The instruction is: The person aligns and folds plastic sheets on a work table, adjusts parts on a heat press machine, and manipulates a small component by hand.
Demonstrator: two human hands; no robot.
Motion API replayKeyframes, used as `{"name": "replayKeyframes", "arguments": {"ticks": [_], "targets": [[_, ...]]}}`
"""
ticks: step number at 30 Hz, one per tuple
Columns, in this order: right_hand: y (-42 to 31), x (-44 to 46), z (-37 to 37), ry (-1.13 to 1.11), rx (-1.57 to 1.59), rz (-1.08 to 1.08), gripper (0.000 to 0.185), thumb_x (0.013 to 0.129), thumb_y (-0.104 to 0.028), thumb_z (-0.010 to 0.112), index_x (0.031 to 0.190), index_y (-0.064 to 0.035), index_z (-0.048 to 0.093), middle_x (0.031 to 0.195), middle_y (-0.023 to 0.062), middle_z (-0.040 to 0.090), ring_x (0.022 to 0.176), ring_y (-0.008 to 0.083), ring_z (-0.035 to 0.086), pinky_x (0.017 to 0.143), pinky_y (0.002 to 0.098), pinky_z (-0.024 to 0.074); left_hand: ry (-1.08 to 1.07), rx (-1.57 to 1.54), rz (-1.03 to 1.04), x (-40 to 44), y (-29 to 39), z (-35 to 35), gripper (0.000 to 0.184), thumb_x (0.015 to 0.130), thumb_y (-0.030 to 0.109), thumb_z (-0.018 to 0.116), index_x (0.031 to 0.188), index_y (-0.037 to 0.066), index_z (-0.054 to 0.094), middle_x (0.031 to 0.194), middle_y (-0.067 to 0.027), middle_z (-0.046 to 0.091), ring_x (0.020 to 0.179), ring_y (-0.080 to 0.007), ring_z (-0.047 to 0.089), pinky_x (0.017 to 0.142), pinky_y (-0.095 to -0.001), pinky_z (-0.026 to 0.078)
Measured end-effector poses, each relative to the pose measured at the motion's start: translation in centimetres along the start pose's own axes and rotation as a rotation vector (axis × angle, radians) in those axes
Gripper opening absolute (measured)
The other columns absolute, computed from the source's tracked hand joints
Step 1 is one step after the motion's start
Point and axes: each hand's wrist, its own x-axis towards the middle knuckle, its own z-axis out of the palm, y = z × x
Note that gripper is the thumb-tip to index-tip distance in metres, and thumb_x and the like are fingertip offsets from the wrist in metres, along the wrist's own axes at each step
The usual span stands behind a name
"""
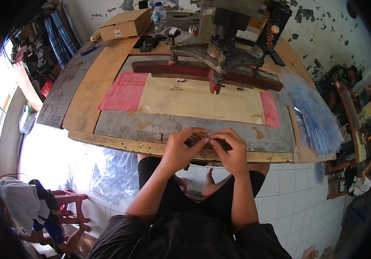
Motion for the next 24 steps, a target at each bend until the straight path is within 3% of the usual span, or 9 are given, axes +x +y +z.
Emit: {"name": "replayKeyframes", "arguments": {"ticks": [8, 10, 16, 18, 24], "targets": [[0.21, 0.0, -0.13, -0.015, 0.023, 0.009, 0.013, 0.086, 0.002, 0.079, 0.096, 0.0012, 0.071, 0.092, 0.0094, 0.07, 0.082, 0.0215, 0.071, 0.074, 0.0302, 0.0542, -0.055, 0.055, -0.015, 0.09, 0.29, -0.51, 0.018, 0.093, 0.007, 0.077, 0.11, 0.0, 0.077, 0.1, -0.0083, 0.079, 0.09, -0.0122, 0.072, 0.08, -0.0274, 0.056], [0.2, 0.04, -0.2, -0.025, 0.043, 0.007, 0.013, 0.085, 0.002, 0.079, 0.095, 0.0012, 0.071, 0.091, 0.0093, 0.07, 0.081, 0.0212, 0.07, 0.073, 0.0301, 0.054, -0.078, 0.022, 0.089, 0.19, -0.32, -0.47, 0.014, 0.094, 0.006, 0.076, 0.106, -0.001, 0.077, 0.101, -0.0089, 0.078, 0.091, -0.013, 0.073, 0.081, -0.0282, 0.057], [0.16, -0.15, -0.03, -0.017, 0.008, 0.047, 0.016, 0.083, 0.004, 0.081, 0.093, 0.0005, 0.069, 0.089, 0.0084, 0.069, 0.081, 0.02, 0.07, 0.074, 0.0304, 0.0541, -0.124, -0.004, 0.008, 0.45, -0.04, -0.45, 0.013, 0.094, 0.005, 0.074, 0.105, -0.002, 0.076, 0.101, -0.0085, 0.076, 0.092, -0.0142, 0.073, 0.082, -0.0286, 0.057], [0.14, -0.43, 0.31, 0.071, 0.15, 0.181, 0.018, 0.082, 0.005, 0.082, 0.094, 0.0, 0.068, 0.09, 0.0086, 0.069, 0.082, 0.0207, 0.071, 0.075, 0.0308, 0.0548, -0.132, 0.022, 0.019, 0.48, 0.12, -0.41, 0.011, 0.095, 0.005, 0.074, 0.103, -0.002, 0.075, 0.1, -0.0084, 0.076, 0.092, -0.0142, 0.072, 0.082, -0.0286, 0.056], [0.41, -0.33, -0.25, -0.066, 0.015, 0.017, 0.021, 0.081, 0.006, 0.082, 0.095, -0.0004, 0.068, 0.094, 0.009, 0.069, 0.085, 0.0231, 0.071, 0.078, 0.0315, 0.0555, -0.148, 0.015, 0.009, 0.06, -0.04, -0.7, 0.008, 0.091, 0.003, 0.074, 0.096, -0.003, 0.071, 0.099, -0.0082, 0.076, 0.09, -0.0144, 0.072, 0.082, -0.0288, 0.057]]}}
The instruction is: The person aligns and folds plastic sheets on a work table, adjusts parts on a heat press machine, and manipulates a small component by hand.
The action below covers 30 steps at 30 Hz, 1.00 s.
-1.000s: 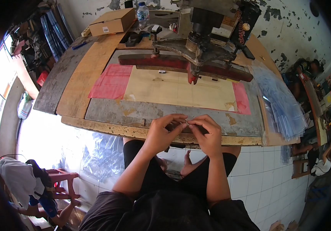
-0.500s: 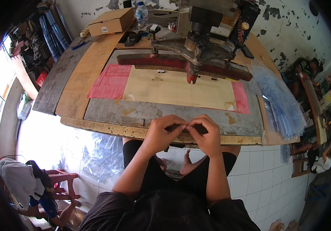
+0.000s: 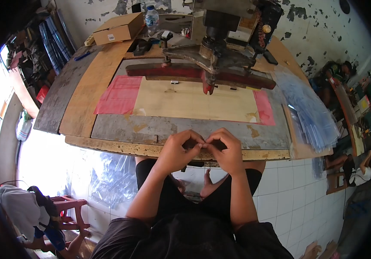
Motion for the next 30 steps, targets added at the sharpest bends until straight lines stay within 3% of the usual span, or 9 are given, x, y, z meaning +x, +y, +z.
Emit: {"name": "replayKeyframes", "arguments": {"ticks": [5, 8, 16, 22, 30], "targets": [[-0.56, 0.11, 0.05, -0.042, 0.005, -0.008, 0.021, 0.081, 0.006, 0.081, 0.096, -0.0003, 0.068, 0.095, 0.0096, 0.069, 0.086, 0.0239, 0.071, 0.078, 0.0329, 0.0556, 0.057, -0.016, 0.056, -0.31, 0.1, 0.17, 0.009, 0.088, 0.001, 0.073, 0.096, -0.003, 0.071, 0.097, -0.0086, 0.076, 0.089, -0.015, 0.073, 0.081, -0.0286, 0.057], [-0.59, 0.2, 0.08, -0.038, 0.017, -0.007, 0.02, 0.082, 0.005, 0.081, 0.096, -0.0003, 0.068, 0.095, 0.0099, 0.069, 0.087, 0.0242, 0.071, 0.078, 0.0332, 0.0555, 0.058, 0.015, -0.015, -0.26, 0.14, 0.19, 0.009, 0.088, 0.001, 0.074, 0.096, -0.002, 0.072, 0.096, -0.0088, 0.075, 0.086, -0.0148, 0.073, 0.079, -0.0287, 0.057], [-0.78, 0.31, 0.23, -0.002, -0.006, -0.072, 0.018, 0.083, 0.003, 0.081, 0.097, -0.0007, 0.07, 0.094, 0.0096, 0.069, 0.085, 0.0246, 0.07, 0.076, 0.0331, 0.055, 0.175, -0.096, -0.017, -0.21, -0.41, 0.78, 0.014, 0.09, 0.006, 0.079, 0.101, 0.002, 0.071, 0.088, -0.0031, 0.074, 0.076, -0.0057, 0.066, 0.069, -0.0234, 0.052], [-0.41, 0.4, 0.22, 0.004, 0.024, -0.043, 0.017, 0.084, 0.004, 0.08, 0.099, -0.0011, 0.072, 0.094, 0.0094, 0.07, 0.085, 0.0242, 0.07, 0.075, 0.0327, 0.0549, 0.148, -0.001, 0.03, -0.01, -0.14, 0.56, 0.018, 0.091, 0.004, 0.078, 0.106, 0.002, 0.068, 0.079, -0.0002, 0.072, 0.068, -0.0034, 0.063, 0.062, -0.0228, 0.049], [-0.38, 0.35, 0.04, 0.035, 0.032, -0.016, 0.015, 0.085, 0.001, 0.081, 0.097, -0.0007, 0.073, 0.094, 0.0088, 0.07, 0.083, 0.0221, 0.069, 0.074, 0.0316, 0.054, 0.126, -0.05, 0.014, 0.15, -0.33, 0.64, 0.021, 0.093, 0.004, 0.078, 0.109, 0.002, 0.065, 0.089, -0.0029, 0.075, 0.072, -0.0049, 0.065, 0.065, -0.0229, 0.05]]}}
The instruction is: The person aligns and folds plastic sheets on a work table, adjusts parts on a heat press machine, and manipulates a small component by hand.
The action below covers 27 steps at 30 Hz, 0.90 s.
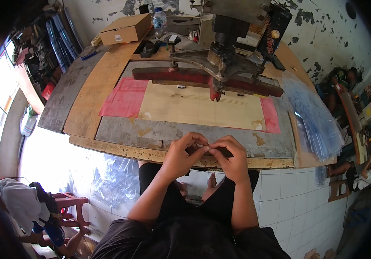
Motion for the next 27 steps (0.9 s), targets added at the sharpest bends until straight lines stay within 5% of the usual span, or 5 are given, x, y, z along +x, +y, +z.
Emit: {"name": "replayKeyframes", "arguments": {"ticks": [16, 27], "targets": [[-0.2, 0.0, 0.0, -0.053, 0.035, 0.067, 0.016, 0.084, 0.002, 0.082, 0.093, 0.0006, 0.069, 0.093, 0.0084, 0.066, 0.084, 0.0195, 0.066, 0.076, 0.0298, 0.0514, -0.019, 0.012, -0.001, -0.1, 0.2, -0.2, 0.022, 0.094, 0.006, 0.077, 0.112, -0.001, 0.066, 0.093, -0.0089, 0.076, 0.074, -0.011, 0.071, 0.067, -0.0274, 0.055], [0.2, -0.2, 0.1, -0.038, -0.012, -0.026, 0.017, 0.082, 0.003, 0.082, 0.093, -0.0015, 0.07, 0.092, 0.009, 0.068, 0.082, 0.0229, 0.069, 0.071, 0.0326, 0.0537, -0.025, -0.052, -0.035, -0.2, -0.3, -0.3, 0.022, 0.092, 0.005, 0.079, 0.11, -0.001, 0.069, 0.089, -0.004, 0.075, 0.075, -0.0057, 0.065, 0.068, -0.0238, 0.052]]}}
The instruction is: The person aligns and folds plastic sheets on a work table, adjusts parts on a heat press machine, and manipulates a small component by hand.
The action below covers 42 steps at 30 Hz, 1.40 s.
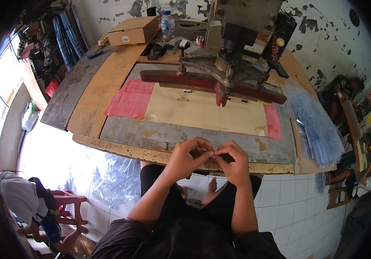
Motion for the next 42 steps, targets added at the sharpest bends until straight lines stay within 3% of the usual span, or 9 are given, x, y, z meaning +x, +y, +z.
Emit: {"name": "replayKeyframes", "arguments": {"ticks": [8, 14, 22, 27, 31, 37, 39, 40, 42], "targets": [[-0.7, 0.2, 0.3, -0.002, -0.025, 0.027, 0.021, 0.083, 0.003, 0.082, 0.098, -0.0013, 0.068, 0.091, 0.01, 0.067, 0.081, 0.0248, 0.068, 0.071, 0.0328, 0.0534, -0.019, 0.044, -0.042, 0.0, 0.6, -0.2, 0.017, 0.093, 0.006, 0.075, 0.109, 0.002, 0.072, 0.082, -0.0042, 0.071, 0.068, -0.0077, 0.06, 0.064, -0.0263, 0.049], [-0.6, -0.1, 0.3, 0.044, -0.052, 0.015, 0.016, 0.088, 0.0, 0.079, 0.1, -0.0008, 0.069, 0.092, 0.0114, 0.068, 0.081, 0.027, 0.069, 0.072, 0.0346, 0.054, 0.115, 0.153, 0.38, 0.4, -0.4, 0.2, 0.014, 0.096, -0.002, 0.067, 0.108, 0.0, 0.075, 0.097, -0.0078, 0.068, 0.075, -0.0107, 0.061, 0.067, -0.0248, 0.049], [0.1, -1.4, -3.4, 0.063, -0.282, -0.059, 0.019, 0.091, -0.016, 0.079, 0.105, -0.0067, 0.071, 0.104, 0.0086, 0.07, 0.102, 0.03, 0.066, 0.091, 0.0416, 0.0503, 0.12, 0.067, 0.222, -5.8, 0.2, -3.5, 0.013, 0.086, 0.007, 0.081, 0.088, -0.001, 0.071, 0.088, -0.0105, 0.071, 0.082, -0.0217, 0.067, 0.076, -0.0321, 0.052], [2.9, -4.4, -14.0, 0.332, -0.769, 0.017, 0.02, 0.093, -0.019, 0.077, 0.109, -0.0084, 0.071, 0.113, 0.0102, 0.07, 0.114, 0.0325, 0.063, 0.104, 0.0463, 0.0438, -0.132, 0.002, -0.211, -14.2, -3.9, -16.0, 0.03, 0.08, 0.023, 0.091, 0.081, 0.0, 0.072, 0.079, -0.0071, 0.069, 0.073, -0.0157, 0.066, 0.066, -0.0292, 0.052], [7.0, -6.4, -24.9, 0.584, -1.029, 0.168, 0.03, 0.097, -0.026, 0.073, 0.119, -0.0061, 0.066, 0.12, 0.0141, 0.068, 0.119, 0.0362, 0.061, 0.107, 0.0499, 0.041, 0.154, 0.167, -0.434, -20.4, -10.3, -25.0, 0.014, 0.083, 0.006, 0.076, 0.09, -0.006, 0.072, 0.081, -0.0094, 0.069, 0.069, -0.0154, 0.066, 0.064, -0.0277, 0.052], [11.4, -7.1, -36.2, 0.633, -1.359, 0.306, 0.047, 0.1, -0.036, 0.069, 0.135, -0.006, 0.063, 0.133, 0.0161, 0.066, 0.127, 0.0377, 0.059, 0.109, 0.051, 0.0412, 0.376, 1.434, -0.981, -32.5, -28.8, -33.2, 0.066, 0.075, 0.002, 0.072, 0.14, -0.003, 0.057, 0.138, -0.0299, 0.062, 0.138, -0.0426, 0.055, 0.115, -0.052, 0.044], [13.3, -6.6, -38.6, 0.59, -1.348, 0.374, 0.051, 0.1, -0.039, 0.068, 0.138, -0.006, 0.062, 0.135, 0.0165, 0.067, 0.129, 0.038, 0.059, 0.11, 0.0514, 0.0414, 0.305, 0.867, -0.682, -31.6, -29.5, -33.5, 0.054, 0.07, 0.008, 0.079, 0.123, -0.002, 0.071, 0.124, -0.0247, 0.072, 0.108, -0.0369, 0.072, 0.096, -0.0434, 0.056], [14.0, -6.0, -39.5, 0.519, -1.295, 0.483, 0.052, 0.1, -0.04, 0.068, 0.138, -0.0058, 0.063, 0.136, 0.0166, 0.067, 0.129, 0.0378, 0.059, 0.11, 0.0519, 0.0412, 0.304, 0.864, -0.677, -31.1, -30.1, -32.9, 0.054, 0.07, 0.008, 0.079, 0.123, -0.002, 0.071, 0.124, -0.0247, 0.072, 0.108, -0.0369, 0.072, 0.096, -0.0434, 0.056], [14.9, -5.1, -40.2, 0.448, -1.238, 0.581, 0.053, 0.099, -0.041, 0.067, 0.138, -0.0055, 0.064, 0.137, 0.0167, 0.067, 0.13, 0.0375, 0.06, 0.111, 0.0524, 0.041, 0.294, 1.041, -0.409, -27.9, -28.6, -29.4, 0.022, 0.064, 0.01, 0.086, 0.084, 0.002, 0.081, 0.082, -0.0163, 0.077, 0.079, -0.0331, 0.075, 0.077, -0.0427, 0.058]]}}
